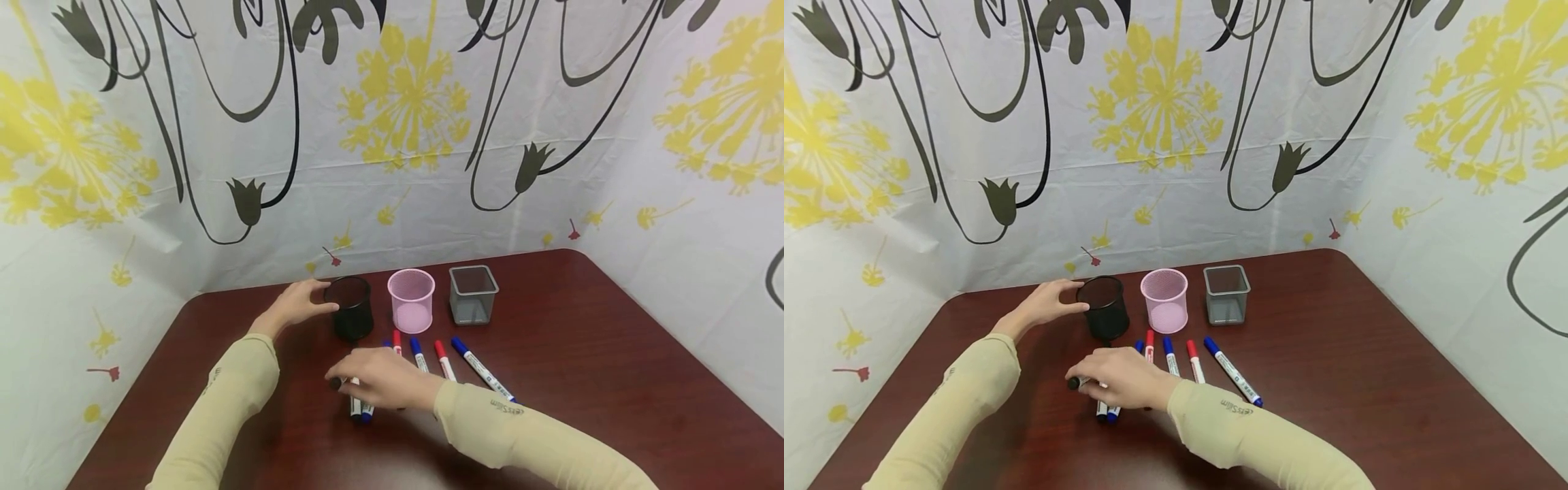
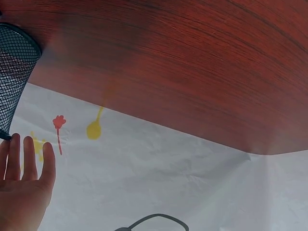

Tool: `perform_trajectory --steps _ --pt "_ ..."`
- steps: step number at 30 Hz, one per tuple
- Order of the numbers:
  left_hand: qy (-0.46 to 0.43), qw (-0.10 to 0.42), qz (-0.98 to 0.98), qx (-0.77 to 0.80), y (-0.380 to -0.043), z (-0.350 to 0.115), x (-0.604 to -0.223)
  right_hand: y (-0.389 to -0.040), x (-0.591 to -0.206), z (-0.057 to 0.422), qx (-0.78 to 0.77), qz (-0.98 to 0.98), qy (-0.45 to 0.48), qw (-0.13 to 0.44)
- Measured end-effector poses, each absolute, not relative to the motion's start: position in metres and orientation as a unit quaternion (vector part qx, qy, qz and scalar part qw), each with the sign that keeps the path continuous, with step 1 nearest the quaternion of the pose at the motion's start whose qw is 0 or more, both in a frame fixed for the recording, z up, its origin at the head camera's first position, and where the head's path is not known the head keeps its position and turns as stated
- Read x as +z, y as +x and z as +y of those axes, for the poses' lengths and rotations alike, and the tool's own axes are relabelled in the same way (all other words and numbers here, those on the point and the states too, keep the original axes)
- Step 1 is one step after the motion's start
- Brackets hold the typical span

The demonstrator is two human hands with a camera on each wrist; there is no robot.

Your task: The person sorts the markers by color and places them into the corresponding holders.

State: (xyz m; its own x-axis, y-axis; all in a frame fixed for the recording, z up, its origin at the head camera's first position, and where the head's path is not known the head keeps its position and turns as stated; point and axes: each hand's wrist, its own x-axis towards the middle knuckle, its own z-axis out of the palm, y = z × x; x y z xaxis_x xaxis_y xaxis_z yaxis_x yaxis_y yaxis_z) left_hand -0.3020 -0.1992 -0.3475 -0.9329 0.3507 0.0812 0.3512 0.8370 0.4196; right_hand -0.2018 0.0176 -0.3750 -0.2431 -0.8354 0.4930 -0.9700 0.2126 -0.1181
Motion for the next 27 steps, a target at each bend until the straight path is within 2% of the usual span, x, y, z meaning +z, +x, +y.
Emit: perform_trajectory --steps 10,17,27 --pt "-0.189 0.007 -0.956 -0.224 -0.301 -0.200 -0.348 -0.201 -0.351 0.038 0.365 -0.770 0.517 0.086" --pt "-0.186 0.009 -0.957 -0.221 -0.301 -0.200 -0.347 -0.205 -0.336 0.046 0.421 -0.780 0.460 0.041" --pt "-0.185 0.001 -0.959 -0.216 -0.302 -0.199 -0.346 -0.214 -0.313 0.048 0.434 -0.800 0.410 0.069"
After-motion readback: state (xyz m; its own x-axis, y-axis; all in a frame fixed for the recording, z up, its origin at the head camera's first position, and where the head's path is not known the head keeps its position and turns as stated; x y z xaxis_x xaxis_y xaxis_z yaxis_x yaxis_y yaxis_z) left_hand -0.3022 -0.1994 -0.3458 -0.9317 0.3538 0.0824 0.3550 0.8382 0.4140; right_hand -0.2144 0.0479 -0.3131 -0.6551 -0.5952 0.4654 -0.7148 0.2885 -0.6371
